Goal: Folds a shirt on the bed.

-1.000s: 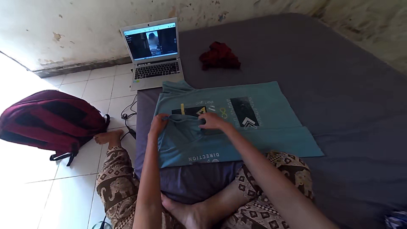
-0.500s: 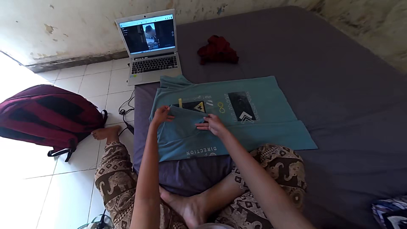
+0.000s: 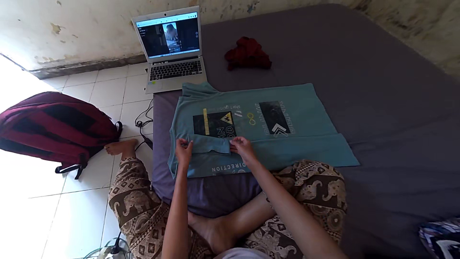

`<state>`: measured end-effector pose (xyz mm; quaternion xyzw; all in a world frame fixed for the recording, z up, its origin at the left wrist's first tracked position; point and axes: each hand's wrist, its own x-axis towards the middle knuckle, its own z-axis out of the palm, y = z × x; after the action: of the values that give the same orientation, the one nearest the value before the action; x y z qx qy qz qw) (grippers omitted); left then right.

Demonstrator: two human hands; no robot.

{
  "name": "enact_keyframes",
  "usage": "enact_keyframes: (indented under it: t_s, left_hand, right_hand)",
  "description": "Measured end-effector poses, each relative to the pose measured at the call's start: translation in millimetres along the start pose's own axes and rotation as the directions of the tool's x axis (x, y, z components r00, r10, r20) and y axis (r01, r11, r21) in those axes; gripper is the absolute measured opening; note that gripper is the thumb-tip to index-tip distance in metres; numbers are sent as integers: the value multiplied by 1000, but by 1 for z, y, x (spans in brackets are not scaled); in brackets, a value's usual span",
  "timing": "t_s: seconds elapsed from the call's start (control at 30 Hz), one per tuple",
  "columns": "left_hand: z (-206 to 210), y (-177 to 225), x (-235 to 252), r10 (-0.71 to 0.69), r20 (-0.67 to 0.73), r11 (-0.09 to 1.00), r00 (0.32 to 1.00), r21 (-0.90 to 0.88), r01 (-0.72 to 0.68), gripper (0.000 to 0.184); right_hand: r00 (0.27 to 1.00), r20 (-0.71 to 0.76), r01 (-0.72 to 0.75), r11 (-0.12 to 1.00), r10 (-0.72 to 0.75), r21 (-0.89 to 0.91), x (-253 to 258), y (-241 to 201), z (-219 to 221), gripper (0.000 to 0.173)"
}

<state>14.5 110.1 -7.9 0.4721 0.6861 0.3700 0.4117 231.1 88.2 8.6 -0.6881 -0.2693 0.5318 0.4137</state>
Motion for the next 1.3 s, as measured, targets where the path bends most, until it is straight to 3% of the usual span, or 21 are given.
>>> enact_keyframes:
  t_s: [0.1, 0.2, 0.37, 0.63, 0.8, 0.97, 1.13, 1.3]
  left_hand:
    - [1, 1, 4, 86, 115, 996, 990, 17, -89, 35]
    - [-13, 0, 5, 117, 211, 993, 971, -33, -113, 40]
    - [-31, -12, -24, -15, 269, 983, 963, 181, -35, 52]
    - [-5, 5, -29, -170, -45, 941, 984, 288, 175, 47]
    - [1, -3, -30, 1, -183, 923, 983, 379, 69, 31]
    - [-4, -10, -30, -20, -163, 917, 986, 390, 83, 36]
    - [2, 0, -26, -110, -123, 895, 986, 420, 152, 49]
    - [16, -14, -29, 12, -184, 881, 983, 466, 77, 40]
  right_hand:
    - [996, 38, 84, 987, -79, -137, -1, 5, 2, 32]
    - [994, 107, 46, 986, -29, -161, -2, 0, -5, 30]
    - [972, 213, -38, 959, 101, -281, -12, 2, -15, 36]
    - [994, -15, 101, 933, -113, -345, -3, 22, 3, 41]
    - [977, -3, 196, 901, -214, -387, -6, 23, 2, 25]
    - [984, -63, 133, 920, -167, -369, -4, 31, -5, 31]
    - [991, -71, 61, 859, -112, -508, -8, 21, -4, 36]
    - [997, -51, 8, 762, -54, -648, -15, 4, 3, 38]
